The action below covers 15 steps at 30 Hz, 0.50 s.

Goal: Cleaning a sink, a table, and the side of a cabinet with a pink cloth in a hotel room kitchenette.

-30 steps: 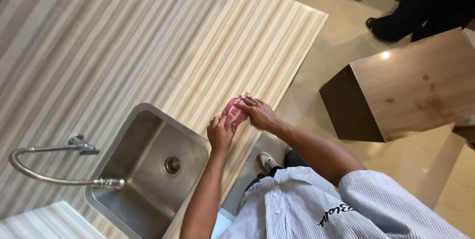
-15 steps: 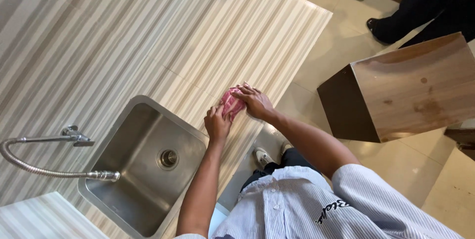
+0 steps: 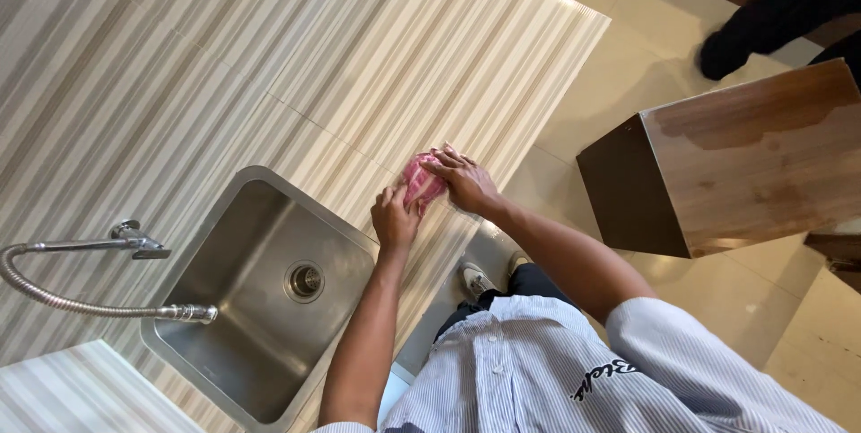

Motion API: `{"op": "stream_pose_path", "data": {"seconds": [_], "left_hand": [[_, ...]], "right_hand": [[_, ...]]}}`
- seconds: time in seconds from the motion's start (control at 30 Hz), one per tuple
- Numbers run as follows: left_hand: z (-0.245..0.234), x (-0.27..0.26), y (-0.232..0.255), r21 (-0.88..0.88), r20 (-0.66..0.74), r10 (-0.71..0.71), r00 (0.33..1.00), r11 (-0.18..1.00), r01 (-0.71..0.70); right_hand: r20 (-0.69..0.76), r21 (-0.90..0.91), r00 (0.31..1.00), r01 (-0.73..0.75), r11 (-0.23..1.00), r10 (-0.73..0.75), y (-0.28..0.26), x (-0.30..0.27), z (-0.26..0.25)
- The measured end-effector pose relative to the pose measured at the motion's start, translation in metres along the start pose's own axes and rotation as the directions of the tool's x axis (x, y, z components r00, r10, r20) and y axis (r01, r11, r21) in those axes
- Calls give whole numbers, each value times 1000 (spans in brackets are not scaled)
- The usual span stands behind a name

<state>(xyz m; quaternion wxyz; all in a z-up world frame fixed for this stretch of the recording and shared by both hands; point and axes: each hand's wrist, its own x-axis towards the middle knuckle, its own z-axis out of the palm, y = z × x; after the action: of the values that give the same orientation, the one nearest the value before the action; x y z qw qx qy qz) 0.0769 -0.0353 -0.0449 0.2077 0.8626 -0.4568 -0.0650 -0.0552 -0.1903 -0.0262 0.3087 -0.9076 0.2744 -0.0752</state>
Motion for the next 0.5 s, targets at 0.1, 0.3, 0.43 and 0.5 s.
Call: {"op": "stream_pose_path", "data": {"seconds": [0.1,0.3,0.43,0.5], "left_hand": [[1,-17,-11,6,36,28,999,1000,-29],[-7,5,1,-20,21,93,995,995,-93],[9,36,-5,-4,30,44,999,999,-44],[8,21,-8,-2,32,40,999,999,-40]], "right_hand": [[106,-23,994,-6,1000,8,5,-19,4],[96,-59,993,80,995,-74,15,-7,0],[-32,1,999,21,1000,-21,13,14,-8],[-36,-16,999,12,1000,-12,26,4,10]]}}
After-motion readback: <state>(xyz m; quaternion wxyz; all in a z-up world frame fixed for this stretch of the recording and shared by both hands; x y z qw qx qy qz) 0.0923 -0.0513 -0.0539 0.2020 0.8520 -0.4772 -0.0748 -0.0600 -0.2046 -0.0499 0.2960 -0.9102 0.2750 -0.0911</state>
